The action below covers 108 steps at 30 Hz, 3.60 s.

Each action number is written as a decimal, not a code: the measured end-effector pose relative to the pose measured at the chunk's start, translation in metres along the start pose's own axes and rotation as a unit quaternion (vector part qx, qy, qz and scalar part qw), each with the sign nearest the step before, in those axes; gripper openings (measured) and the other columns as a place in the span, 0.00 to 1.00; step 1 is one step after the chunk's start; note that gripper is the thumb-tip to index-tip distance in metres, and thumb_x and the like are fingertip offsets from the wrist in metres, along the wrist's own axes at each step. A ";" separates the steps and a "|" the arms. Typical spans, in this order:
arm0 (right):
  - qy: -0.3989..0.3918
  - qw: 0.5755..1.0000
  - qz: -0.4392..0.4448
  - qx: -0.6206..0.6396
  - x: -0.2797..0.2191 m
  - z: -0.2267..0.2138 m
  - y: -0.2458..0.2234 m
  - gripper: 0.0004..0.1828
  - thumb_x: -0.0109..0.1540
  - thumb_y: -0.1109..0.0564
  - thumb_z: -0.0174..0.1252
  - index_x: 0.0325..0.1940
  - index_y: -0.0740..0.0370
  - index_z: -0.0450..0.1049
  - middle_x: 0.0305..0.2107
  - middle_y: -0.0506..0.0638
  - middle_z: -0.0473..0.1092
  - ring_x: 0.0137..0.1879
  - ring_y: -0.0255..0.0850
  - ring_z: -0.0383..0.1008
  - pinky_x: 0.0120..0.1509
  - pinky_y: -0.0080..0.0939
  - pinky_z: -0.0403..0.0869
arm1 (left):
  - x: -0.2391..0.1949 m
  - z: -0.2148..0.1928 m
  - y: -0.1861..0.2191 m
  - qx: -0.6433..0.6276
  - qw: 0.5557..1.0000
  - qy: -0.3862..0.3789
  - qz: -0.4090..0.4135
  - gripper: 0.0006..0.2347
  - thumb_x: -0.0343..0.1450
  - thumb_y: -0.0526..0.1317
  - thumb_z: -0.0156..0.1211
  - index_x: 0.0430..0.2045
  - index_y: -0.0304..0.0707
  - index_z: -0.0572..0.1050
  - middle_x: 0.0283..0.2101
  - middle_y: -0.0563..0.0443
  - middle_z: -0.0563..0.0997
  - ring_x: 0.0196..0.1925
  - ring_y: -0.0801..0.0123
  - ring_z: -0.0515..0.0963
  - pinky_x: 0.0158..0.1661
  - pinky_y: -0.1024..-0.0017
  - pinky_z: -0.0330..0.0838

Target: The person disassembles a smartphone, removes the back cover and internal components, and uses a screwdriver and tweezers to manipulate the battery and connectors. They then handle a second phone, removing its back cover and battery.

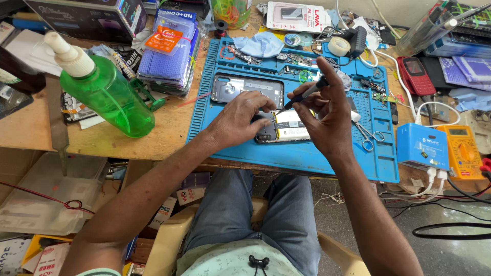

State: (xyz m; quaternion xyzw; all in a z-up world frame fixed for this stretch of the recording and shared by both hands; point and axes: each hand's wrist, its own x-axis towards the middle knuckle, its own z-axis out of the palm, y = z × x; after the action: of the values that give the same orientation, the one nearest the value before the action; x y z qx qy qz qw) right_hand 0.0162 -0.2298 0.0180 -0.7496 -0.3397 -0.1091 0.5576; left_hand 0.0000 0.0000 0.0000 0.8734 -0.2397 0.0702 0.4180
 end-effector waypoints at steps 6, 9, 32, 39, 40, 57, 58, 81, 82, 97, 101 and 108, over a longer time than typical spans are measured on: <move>0.069 0.997 -0.008 0.042 -0.001 0.006 -0.001 0.48 0.67 0.79 0.60 0.84 0.55 0.45 0.48 0.55 0.74 0.59 0.42 0.79 0.69 0.43 0.80 | 0.012 0.004 -0.017 0.007 0.998 0.063 0.028 0.05 0.69 0.37 0.67 0.32 0.34 0.80 0.34 0.43 0.83 0.41 0.54 0.83 0.43 0.58 0.75; 0.117 0.991 -0.018 0.065 -0.002 0.003 -0.002 0.46 0.69 0.78 0.59 0.82 0.57 0.44 0.51 0.55 0.72 0.60 0.41 0.78 0.70 0.41 0.80 | 0.025 -0.005 -0.028 0.063 0.995 0.076 0.021 0.04 0.69 0.36 0.67 0.31 0.34 0.80 0.34 0.42 0.83 0.42 0.52 0.82 0.44 0.56 0.74; 0.226 0.971 0.025 0.070 -0.071 0.014 0.006 0.44 0.72 0.74 0.60 0.82 0.57 0.42 0.52 0.56 0.71 0.60 0.42 0.78 0.69 0.39 0.78 | 0.024 -0.023 -0.034 0.220 0.971 0.022 0.093 0.03 0.70 0.32 0.66 0.33 0.40 0.79 0.39 0.50 0.78 0.46 0.57 0.79 0.49 0.59 0.75; 0.253 0.963 0.045 0.086 -0.067 0.011 0.007 0.45 0.71 0.72 0.62 0.83 0.57 0.40 0.51 0.55 0.72 0.59 0.40 0.79 0.66 0.37 0.78 | 0.034 -0.042 -0.012 0.163 0.951 -0.229 0.126 0.32 0.50 0.44 0.82 0.50 0.50 0.74 0.50 0.52 0.76 0.59 0.55 0.72 0.55 0.56 0.68; 0.256 0.962 0.043 0.084 -0.068 0.011 0.007 0.46 0.71 0.72 0.62 0.83 0.57 0.40 0.51 0.55 0.72 0.58 0.40 0.79 0.65 0.37 0.78 | 0.039 -0.042 -0.007 0.178 0.943 -0.248 0.130 0.33 0.49 0.43 0.82 0.49 0.50 0.74 0.50 0.52 0.75 0.59 0.55 0.72 0.55 0.56 0.68; 0.259 0.958 0.065 0.104 -0.064 0.008 0.010 0.48 0.70 0.73 0.62 0.85 0.56 0.41 0.52 0.54 0.72 0.60 0.39 0.78 0.68 0.39 0.79 | 0.092 -0.028 0.020 0.316 0.842 -0.406 0.165 0.28 0.46 0.40 0.85 0.38 0.47 0.74 0.43 0.52 0.78 0.57 0.55 0.74 0.50 0.55 0.71; 0.257 0.958 0.061 0.108 -0.064 0.008 0.011 0.48 0.70 0.73 0.62 0.85 0.56 0.41 0.52 0.54 0.72 0.59 0.39 0.78 0.68 0.39 0.79 | 0.091 -0.028 0.021 0.307 0.849 -0.398 0.164 0.29 0.46 0.39 0.85 0.38 0.46 0.74 0.43 0.52 0.78 0.56 0.55 0.75 0.50 0.55 0.72; 0.249 0.956 0.070 0.139 -0.066 0.006 0.016 0.50 0.70 0.72 0.64 0.86 0.56 0.41 0.50 0.55 0.73 0.58 0.40 0.79 0.66 0.39 0.80 | 0.079 -0.036 0.026 0.260 0.870 -0.394 0.140 0.24 0.51 0.37 0.81 0.39 0.47 0.78 0.49 0.54 0.77 0.54 0.57 0.77 0.48 0.58 0.76; 0.249 0.956 0.069 0.138 -0.066 0.007 0.016 0.50 0.70 0.73 0.64 0.86 0.56 0.41 0.50 0.55 0.73 0.58 0.40 0.79 0.65 0.39 0.80 | 0.079 -0.037 0.026 0.257 0.869 -0.396 0.148 0.24 0.51 0.37 0.81 0.39 0.46 0.78 0.49 0.53 0.78 0.54 0.57 0.78 0.49 0.58 0.76; 0.240 0.961 0.067 0.123 -0.065 0.006 0.018 0.48 0.70 0.73 0.63 0.84 0.57 0.41 0.50 0.56 0.73 0.58 0.40 0.79 0.67 0.39 0.80 | 0.073 -0.044 0.022 0.240 0.871 -0.382 0.198 0.24 0.54 0.34 0.78 0.45 0.44 0.79 0.54 0.48 0.77 0.54 0.53 0.78 0.51 0.59 0.74; 0.244 0.958 0.068 0.134 -0.065 0.006 0.017 0.49 0.69 0.74 0.63 0.85 0.57 0.41 0.50 0.56 0.73 0.58 0.40 0.79 0.68 0.41 0.80 | 0.077 -0.048 0.015 0.203 0.871 -0.382 0.235 0.19 0.57 0.35 0.75 0.43 0.43 0.82 0.51 0.45 0.79 0.55 0.53 0.78 0.54 0.59 0.73; 0.248 0.954 0.067 0.152 -0.064 0.006 0.017 0.49 0.69 0.74 0.63 0.86 0.57 0.41 0.50 0.55 0.72 0.57 0.40 0.79 0.69 0.40 0.79 | 0.053 -0.044 -0.023 0.191 0.891 -0.238 0.337 0.09 0.73 0.31 0.60 0.43 0.43 0.83 0.50 0.46 0.85 0.40 0.61 0.87 0.39 0.68 0.83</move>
State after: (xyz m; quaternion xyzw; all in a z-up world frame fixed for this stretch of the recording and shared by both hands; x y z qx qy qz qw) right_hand -0.0215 -0.2520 -0.0318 -0.6260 -0.1525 -0.2015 0.7378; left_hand 0.0613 0.0272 0.0296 0.7940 -0.5936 0.0409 0.1246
